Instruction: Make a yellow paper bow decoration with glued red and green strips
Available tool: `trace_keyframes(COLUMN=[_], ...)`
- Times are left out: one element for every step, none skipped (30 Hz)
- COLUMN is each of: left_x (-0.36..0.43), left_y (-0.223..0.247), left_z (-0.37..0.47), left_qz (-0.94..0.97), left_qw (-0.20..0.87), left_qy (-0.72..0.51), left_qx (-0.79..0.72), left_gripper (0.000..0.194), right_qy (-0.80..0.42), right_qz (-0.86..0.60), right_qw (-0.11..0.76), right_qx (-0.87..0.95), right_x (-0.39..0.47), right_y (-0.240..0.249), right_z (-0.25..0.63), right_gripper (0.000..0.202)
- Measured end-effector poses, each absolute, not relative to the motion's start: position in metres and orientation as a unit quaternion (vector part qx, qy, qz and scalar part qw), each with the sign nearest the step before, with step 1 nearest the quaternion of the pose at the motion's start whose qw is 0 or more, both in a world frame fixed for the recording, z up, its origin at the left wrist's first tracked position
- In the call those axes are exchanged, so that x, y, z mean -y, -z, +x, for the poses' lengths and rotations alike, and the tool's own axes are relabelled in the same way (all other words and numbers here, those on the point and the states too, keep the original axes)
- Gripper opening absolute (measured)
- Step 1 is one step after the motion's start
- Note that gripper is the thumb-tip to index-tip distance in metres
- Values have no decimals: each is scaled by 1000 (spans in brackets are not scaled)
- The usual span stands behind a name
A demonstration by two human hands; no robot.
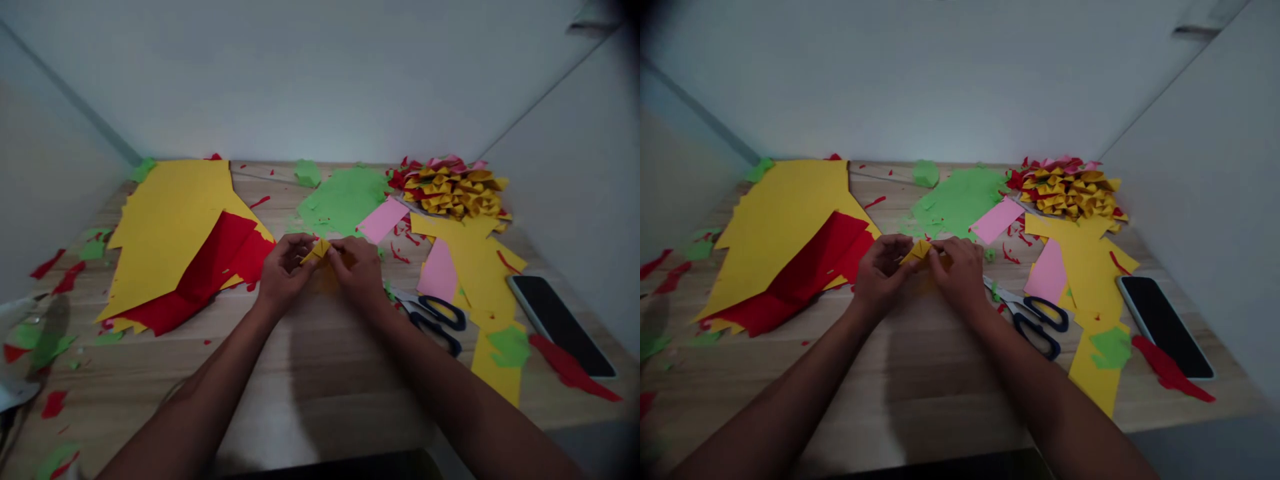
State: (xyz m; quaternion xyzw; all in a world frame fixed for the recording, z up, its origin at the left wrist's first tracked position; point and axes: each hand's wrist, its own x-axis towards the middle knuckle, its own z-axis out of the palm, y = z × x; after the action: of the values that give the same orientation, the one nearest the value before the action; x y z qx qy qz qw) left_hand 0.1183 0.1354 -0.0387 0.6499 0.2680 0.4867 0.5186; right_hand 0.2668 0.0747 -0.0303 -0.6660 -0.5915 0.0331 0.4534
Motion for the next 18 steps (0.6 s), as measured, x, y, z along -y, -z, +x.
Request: trace_keyframes(left_x=[-136,-137,-138,-140,-141,-142,-143,-144,-144,-144,-144,-144,-144,-144,-144,-144,-144,-144], left_y=[39,39,40,41,42,44,45,46,47,48,48,48,47,47,47,47,47,48], left_z=[118,119,119,120,120,121,122,122,123,123,123,124,124,123,123,123,122,121], left_qz=[654,654,651,645,638,631,624,616,607,598,592,588,585,584,583,582,580,578], left_qw=[525,530,532,532,532,533,537,542,549,558,566,574,581,586,591,595,598,599], left_qy=[-473,-466,-463,-463,-466,-467,-467,-467,-470,-473,-473,-471,-468,-465,-460,-457,-455,-455], left_qx=[-269,-274,-283,-294,-305,-315,-323,-328,-329,-328,-325,-321,-317,-315,-313,-313,-315,-318], left_gripper=[34,34,34,34,35,36,37,37,37,37,37,36,36,35,35,34,35,35], right_qy=[-44,-52,-59,-64,-65,-64,-59,-52,-44,-35,-27,-22,-18,-17,-18,-21,-27,-34], right_qz=[-666,-664,-660,-656,-651,-647,-642,-637,-632,-630,-629,-630,-632,-634,-635,-636,-633,-630], right_qw=[458,462,466,470,474,475,475,473,470,467,465,465,467,470,473,476,479,481], right_qx=[587,585,586,587,589,593,599,606,614,620,622,621,618,614,610,607,607,609], right_x=[-76,-77,-77,-78,-78,-78,-77,-77,-76,-76,-76,-76,-75,-76,-76,-76,-76,-76], right_y=[32,33,34,35,35,36,36,35,35,34,34,34,34,34,34,35,35,36], right_z=[268,269,269,270,270,271,271,271,271,271,272,272,272,273,273,273,273,273], right_gripper=[16,17,17,18,18,21,25,28,29,28,26,24,23,22,22,22,23,25])
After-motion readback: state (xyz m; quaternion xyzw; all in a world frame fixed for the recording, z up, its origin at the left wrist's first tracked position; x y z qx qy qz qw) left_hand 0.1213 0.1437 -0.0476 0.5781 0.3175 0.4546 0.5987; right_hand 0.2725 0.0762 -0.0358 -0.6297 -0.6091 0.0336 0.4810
